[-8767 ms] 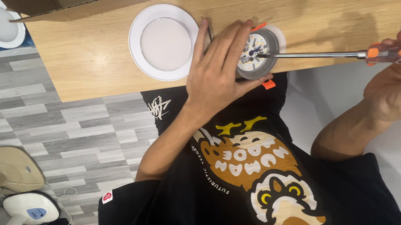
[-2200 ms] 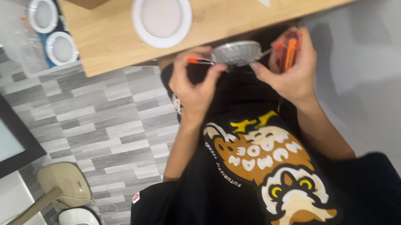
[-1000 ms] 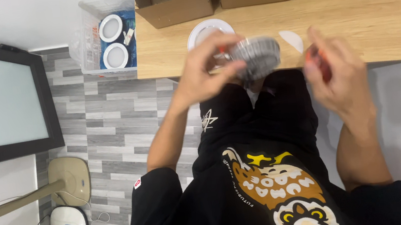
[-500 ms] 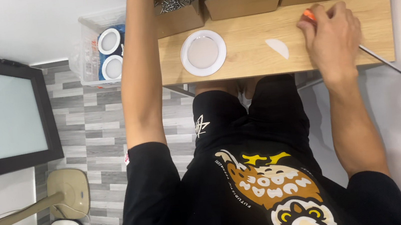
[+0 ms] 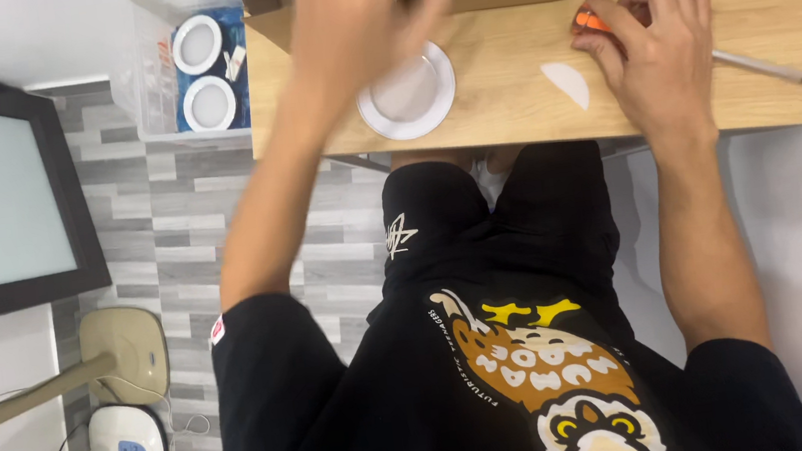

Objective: The person assembles a LED recessed light by placing a plastic cover onto the light fixture and using a screwdriver to secure the components.

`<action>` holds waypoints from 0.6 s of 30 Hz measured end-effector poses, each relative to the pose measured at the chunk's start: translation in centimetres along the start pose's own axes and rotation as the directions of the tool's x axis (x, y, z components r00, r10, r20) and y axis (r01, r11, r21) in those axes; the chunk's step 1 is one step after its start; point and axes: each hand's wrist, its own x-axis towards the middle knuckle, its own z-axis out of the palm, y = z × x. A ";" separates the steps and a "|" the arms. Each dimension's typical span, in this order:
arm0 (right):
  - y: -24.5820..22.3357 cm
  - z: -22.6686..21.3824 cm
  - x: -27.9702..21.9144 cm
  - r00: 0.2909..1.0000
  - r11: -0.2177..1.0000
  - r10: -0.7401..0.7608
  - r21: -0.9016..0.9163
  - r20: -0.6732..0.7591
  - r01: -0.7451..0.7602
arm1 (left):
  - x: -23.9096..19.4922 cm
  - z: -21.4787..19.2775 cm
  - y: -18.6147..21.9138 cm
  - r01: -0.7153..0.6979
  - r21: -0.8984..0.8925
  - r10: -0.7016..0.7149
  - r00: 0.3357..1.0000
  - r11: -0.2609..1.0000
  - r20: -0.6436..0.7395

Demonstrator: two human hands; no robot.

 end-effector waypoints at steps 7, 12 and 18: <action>-1.6 -1.2 0.4 0.998 0.995 0.022 0.098 -0.055 -0.016 | -10.9 1.4 3.0 0.187 -0.129 -0.164 0.971 0.974 0.172; -6.1 -2.9 0.9 0.977 0.946 0.065 0.325 -0.202 0.004 | -13.2 4.3 1.8 0.260 -0.079 -0.237 0.945 0.962 0.227; -12.2 -0.4 0.1 0.945 0.247 0.318 0.956 0.073 -0.157 | -13.1 4.3 6.3 0.231 -0.350 -0.218 0.973 0.908 0.076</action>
